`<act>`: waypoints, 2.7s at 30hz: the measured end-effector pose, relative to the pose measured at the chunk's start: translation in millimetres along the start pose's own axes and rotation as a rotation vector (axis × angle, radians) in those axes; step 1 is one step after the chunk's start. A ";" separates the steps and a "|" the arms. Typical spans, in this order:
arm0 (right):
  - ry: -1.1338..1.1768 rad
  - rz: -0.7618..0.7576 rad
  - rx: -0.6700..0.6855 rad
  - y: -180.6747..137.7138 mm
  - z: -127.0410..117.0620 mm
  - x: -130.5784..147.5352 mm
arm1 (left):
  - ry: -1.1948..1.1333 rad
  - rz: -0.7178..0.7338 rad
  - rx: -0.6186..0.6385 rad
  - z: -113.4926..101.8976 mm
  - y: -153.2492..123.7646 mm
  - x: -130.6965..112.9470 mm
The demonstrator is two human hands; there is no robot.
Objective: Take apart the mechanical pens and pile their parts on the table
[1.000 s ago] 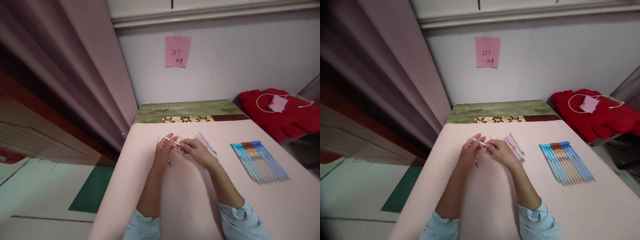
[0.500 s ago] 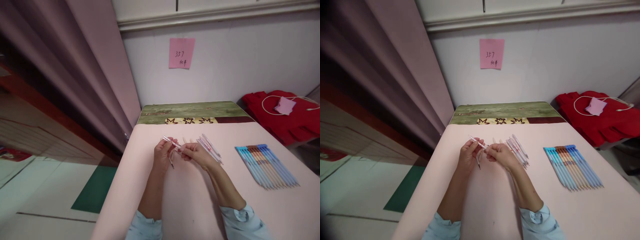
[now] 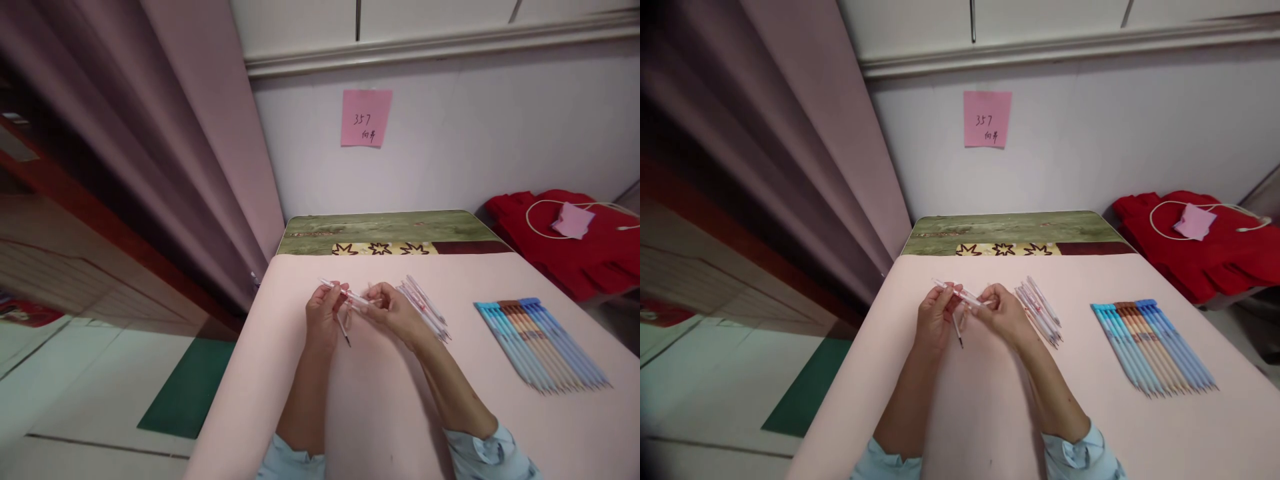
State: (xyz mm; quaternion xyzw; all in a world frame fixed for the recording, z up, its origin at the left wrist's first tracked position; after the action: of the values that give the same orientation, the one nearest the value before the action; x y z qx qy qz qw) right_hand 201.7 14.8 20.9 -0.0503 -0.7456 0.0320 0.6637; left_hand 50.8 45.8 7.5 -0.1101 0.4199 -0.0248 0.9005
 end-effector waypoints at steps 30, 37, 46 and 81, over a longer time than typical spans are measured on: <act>-0.018 0.119 0.023 -1.6 1.0 3.1 | -0.032 -0.049 -0.011 2.0 0.8 2.3; -0.073 -0.045 -0.146 7.9 -7.6 -7.4 | -0.011 0.058 -0.164 -11.5 10.4 -5.4; -0.626 0.022 -0.299 6.8 -14.6 -7.5 | 0.573 0.243 -0.183 -25.9 13.3 0.9; -0.785 0.112 -0.095 -12.0 -41.2 33.4 | 0.644 0.236 -0.065 -9.6 5.7 -4.8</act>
State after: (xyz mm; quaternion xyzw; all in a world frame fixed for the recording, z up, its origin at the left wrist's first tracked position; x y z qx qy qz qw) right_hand 238.4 6.0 60.1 -0.1053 -0.9394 0.0505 0.3224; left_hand 40.2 50.3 3.9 -0.0758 0.6931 0.0595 0.7144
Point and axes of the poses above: each hand's wrist, its own y-axis towards the middle knuckle, its own z-axis out of the palm, x = y × z, the point moved 1 cm from there along y, towards the middle knuckle, and after that the axes turned 1 degree about -x, right-handed, at the moved point
